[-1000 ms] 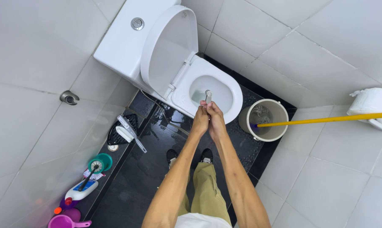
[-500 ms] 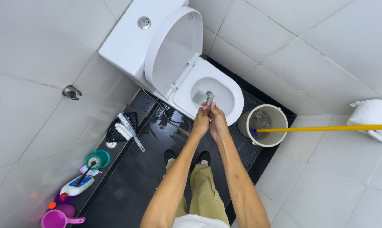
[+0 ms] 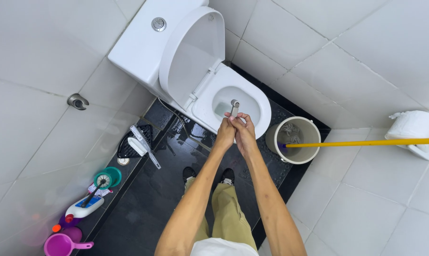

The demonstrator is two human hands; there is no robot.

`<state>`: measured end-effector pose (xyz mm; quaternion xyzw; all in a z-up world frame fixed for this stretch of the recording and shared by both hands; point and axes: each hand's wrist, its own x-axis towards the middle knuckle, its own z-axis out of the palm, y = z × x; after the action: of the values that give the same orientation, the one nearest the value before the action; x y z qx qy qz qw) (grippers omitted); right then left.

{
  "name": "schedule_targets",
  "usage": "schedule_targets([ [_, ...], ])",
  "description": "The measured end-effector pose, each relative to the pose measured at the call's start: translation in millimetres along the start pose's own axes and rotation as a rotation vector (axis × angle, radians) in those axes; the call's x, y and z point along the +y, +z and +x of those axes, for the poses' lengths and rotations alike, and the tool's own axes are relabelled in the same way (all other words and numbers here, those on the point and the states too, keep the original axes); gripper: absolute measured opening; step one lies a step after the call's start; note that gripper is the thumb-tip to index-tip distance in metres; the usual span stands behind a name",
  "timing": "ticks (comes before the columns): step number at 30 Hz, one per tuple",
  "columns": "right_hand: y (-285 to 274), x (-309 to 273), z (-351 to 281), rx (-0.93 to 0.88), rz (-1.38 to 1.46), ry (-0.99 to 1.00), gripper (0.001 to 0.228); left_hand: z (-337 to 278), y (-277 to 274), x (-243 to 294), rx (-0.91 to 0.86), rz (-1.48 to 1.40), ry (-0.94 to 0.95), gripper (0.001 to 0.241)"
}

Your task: The person cleans a toilet by first pouring a cleaning liquid into the bowl. They then scrub the inside of the bowl with a pink toilet brush. Finally, they rinse the toilet bowl and the surrounding floor area using a handheld bidet sprayer.

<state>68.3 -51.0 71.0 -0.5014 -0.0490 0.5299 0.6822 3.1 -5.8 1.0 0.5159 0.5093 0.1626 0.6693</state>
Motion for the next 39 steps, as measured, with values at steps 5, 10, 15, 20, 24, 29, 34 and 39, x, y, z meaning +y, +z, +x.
schedule_targets([
  [5,0.7,-3.9,-7.8,0.032,0.009,0.007,0.027,-4.7,5.7,-3.5,-0.022,-0.032,-0.043,0.047],
  [10,2.5,-6.1,-10.7,0.100,-0.056,0.029,0.047,-2.4,9.3,-13.8,-0.045,-0.071,-0.038,0.043],
  [15,-10.7,3.1,-5.1,0.086,-0.098,0.030,0.050,-12.7,0.1,3.9,-0.076,-0.124,-0.123,0.044],
  [20,-11.0,6.3,-3.7,0.001,-0.041,0.022,0.046,-17.6,-8.3,14.4,-0.126,-0.194,-0.197,0.042],
  [24,0.0,3.5,-4.0,0.123,-0.238,0.030,0.040,-25.2,-9.3,30.2,-0.146,-0.181,-0.210,0.043],
  [29,14.8,6.0,3.2,0.200,-0.365,0.017,0.041,-22.4,-17.1,32.0,-0.116,-0.174,-0.183,0.046],
  [34,47.3,20.0,10.0,0.143,-0.508,0.077,0.045,-22.9,-49.5,40.6,0.002,-0.187,-0.230,0.049],
  [39,81.3,47.1,18.2,0.027,-0.396,0.037,0.045,-16.3,-85.5,24.0,0.175,-0.120,-0.135,0.049],
])
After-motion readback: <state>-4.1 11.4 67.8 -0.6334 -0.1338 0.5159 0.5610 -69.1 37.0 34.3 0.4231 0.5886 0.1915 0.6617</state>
